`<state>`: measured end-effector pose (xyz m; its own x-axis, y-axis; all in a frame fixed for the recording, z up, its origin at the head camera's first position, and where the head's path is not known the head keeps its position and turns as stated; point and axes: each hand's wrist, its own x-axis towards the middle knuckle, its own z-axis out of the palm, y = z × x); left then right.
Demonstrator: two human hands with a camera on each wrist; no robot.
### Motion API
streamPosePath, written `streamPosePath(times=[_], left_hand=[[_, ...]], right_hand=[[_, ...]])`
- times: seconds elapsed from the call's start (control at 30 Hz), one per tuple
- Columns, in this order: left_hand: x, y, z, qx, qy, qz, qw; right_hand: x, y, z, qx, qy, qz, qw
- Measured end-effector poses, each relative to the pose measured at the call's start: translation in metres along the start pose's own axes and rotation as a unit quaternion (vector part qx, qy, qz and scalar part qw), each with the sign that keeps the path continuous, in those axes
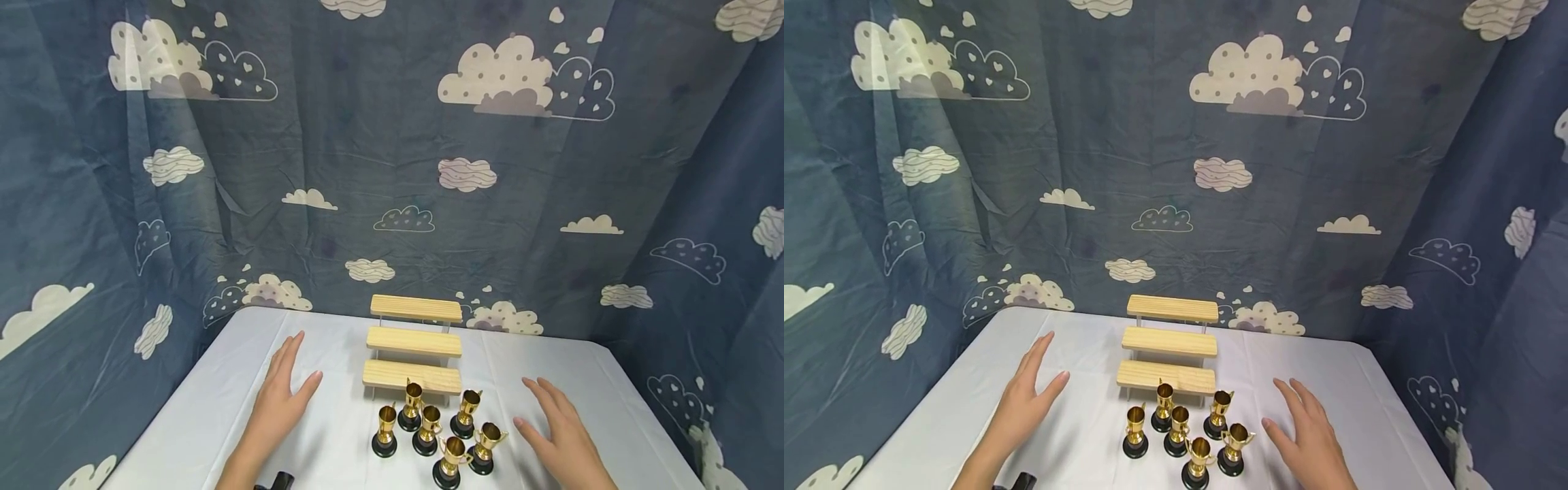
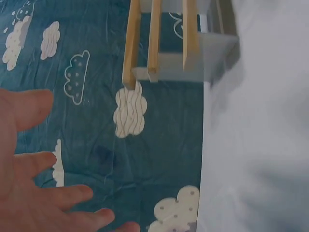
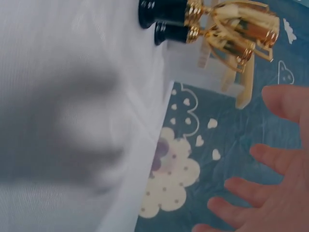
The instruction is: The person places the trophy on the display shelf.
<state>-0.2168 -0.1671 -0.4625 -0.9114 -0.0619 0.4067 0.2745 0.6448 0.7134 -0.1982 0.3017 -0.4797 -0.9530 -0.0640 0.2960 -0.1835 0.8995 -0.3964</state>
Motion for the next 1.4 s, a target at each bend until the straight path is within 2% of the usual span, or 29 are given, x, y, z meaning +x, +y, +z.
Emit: streamPosePath(times=[0.2, 0.33, 0.43, 0.53, 0.7, 0.77, 0.83, 1.0, 1.27, 1.4], left_hand=[[0.019, 0.005, 0.01, -0.065, -0.028, -0.056, 0.9959], [0.03, 0.004, 0.019, -0.106, -0.043, -0.095, 0.989], [0.037, 0.002, 0.025, -0.146, -0.054, -0.122, 0.9802], [0.042, 0.0, 0.033, -0.213, -0.061, -0.153, 0.9631], [0.054, -0.001, 0.048, -0.312, -0.07, -0.223, 0.9211], [0.06, 0.0, 0.054, -0.328, -0.079, -0.242, 0.9099], [0.064, -0.001, 0.06, -0.338, -0.09, -0.251, 0.9026], [0.069, -0.003, 0.072, -0.354, -0.114, -0.243, 0.8958], [0.064, -0.01, 0.084, -0.372, -0.143, -0.252, 0.8818], [0.06, -0.01, 0.09, -0.362, -0.157, -0.257, 0.8821]], right_hand=[[0.0, -0.014, -0.005, 0.052, -0.028, 0.0, 0.998], [0.0, -0.021, -0.004, 0.078, -0.043, 0.007, 0.996], [0.0, -0.026, -0.003, 0.094, -0.069, 0.034, 0.993], [-0.001, -0.03, -0.002, 0.105, -0.099, 0.061, 0.988], [-0.002, -0.034, -0.002, 0.119, -0.116, 0.067, 0.984], [-0.003, -0.035, -0.002, 0.129, -0.116, 0.062, 0.983], [-0.004, -0.037, -0.002, 0.14, -0.118, 0.059, 0.981], [-0.006, -0.04, -0.001, 0.163, -0.115, 0.055, 0.978], [-0.006, -0.044, 0.001, 0.194, -0.125, 0.063, 0.971], [-0.007, -0.045, 0.005, 0.201, -0.133, 0.074, 0.968]])
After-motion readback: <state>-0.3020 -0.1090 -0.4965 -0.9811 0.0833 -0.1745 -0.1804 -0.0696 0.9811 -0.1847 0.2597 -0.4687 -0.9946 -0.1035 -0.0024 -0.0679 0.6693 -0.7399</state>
